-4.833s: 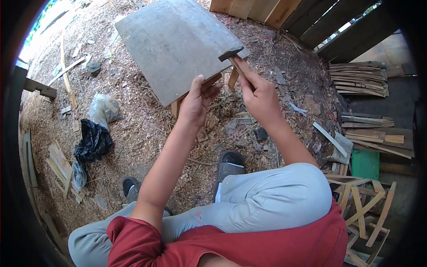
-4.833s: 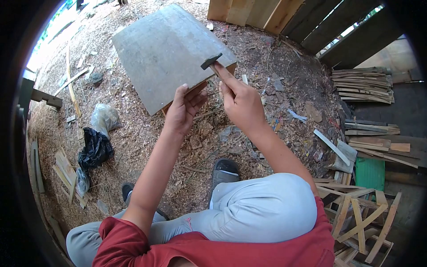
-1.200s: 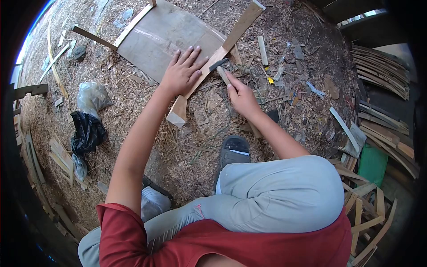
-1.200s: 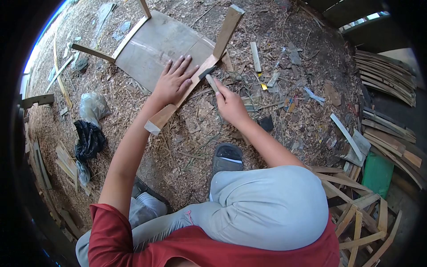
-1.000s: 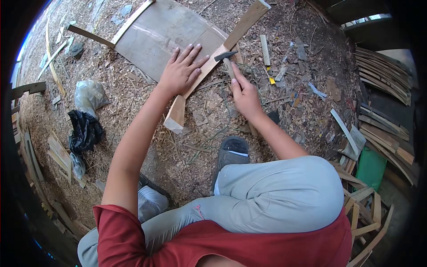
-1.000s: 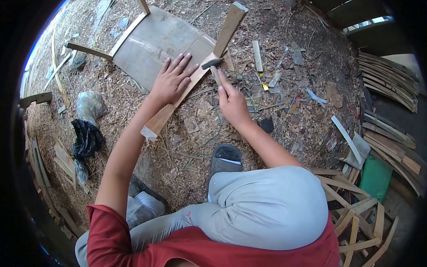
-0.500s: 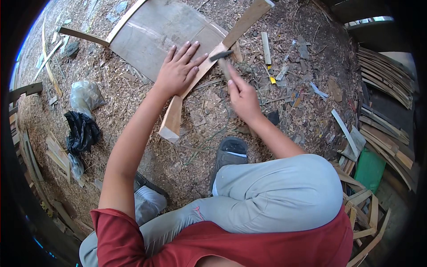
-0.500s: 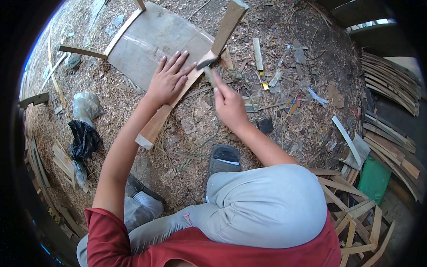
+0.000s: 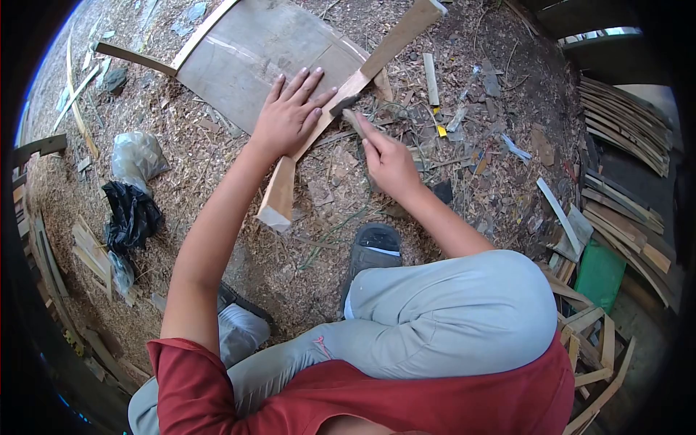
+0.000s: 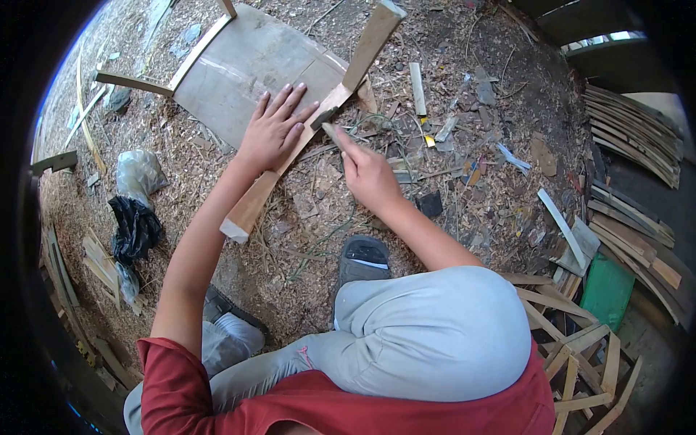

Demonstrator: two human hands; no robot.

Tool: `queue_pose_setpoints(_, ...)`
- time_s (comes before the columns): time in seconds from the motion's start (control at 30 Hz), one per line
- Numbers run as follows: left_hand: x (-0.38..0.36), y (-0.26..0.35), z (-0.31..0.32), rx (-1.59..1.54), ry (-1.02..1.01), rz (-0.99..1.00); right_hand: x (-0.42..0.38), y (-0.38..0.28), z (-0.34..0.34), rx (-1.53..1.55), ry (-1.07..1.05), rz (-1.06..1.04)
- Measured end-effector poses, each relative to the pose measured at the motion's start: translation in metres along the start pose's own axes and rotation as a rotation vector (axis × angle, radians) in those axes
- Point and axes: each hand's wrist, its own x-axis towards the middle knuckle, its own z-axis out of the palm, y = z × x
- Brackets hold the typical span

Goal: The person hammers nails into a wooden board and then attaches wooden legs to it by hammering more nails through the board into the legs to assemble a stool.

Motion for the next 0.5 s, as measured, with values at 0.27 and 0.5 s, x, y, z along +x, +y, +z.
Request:
queue_pose_setpoints(0.27,0.0,0.001,0.002,-0.018,0.008,-0.015,-0.005,0.004,0.003,-0.122,-0.036,0.024)
queue_pose_setpoints(0.5,0.0,0.001,0.002,-0.032,0.006,-0.02,-0.004,-0.002,-0.003,-0.206,0.003,-0.024)
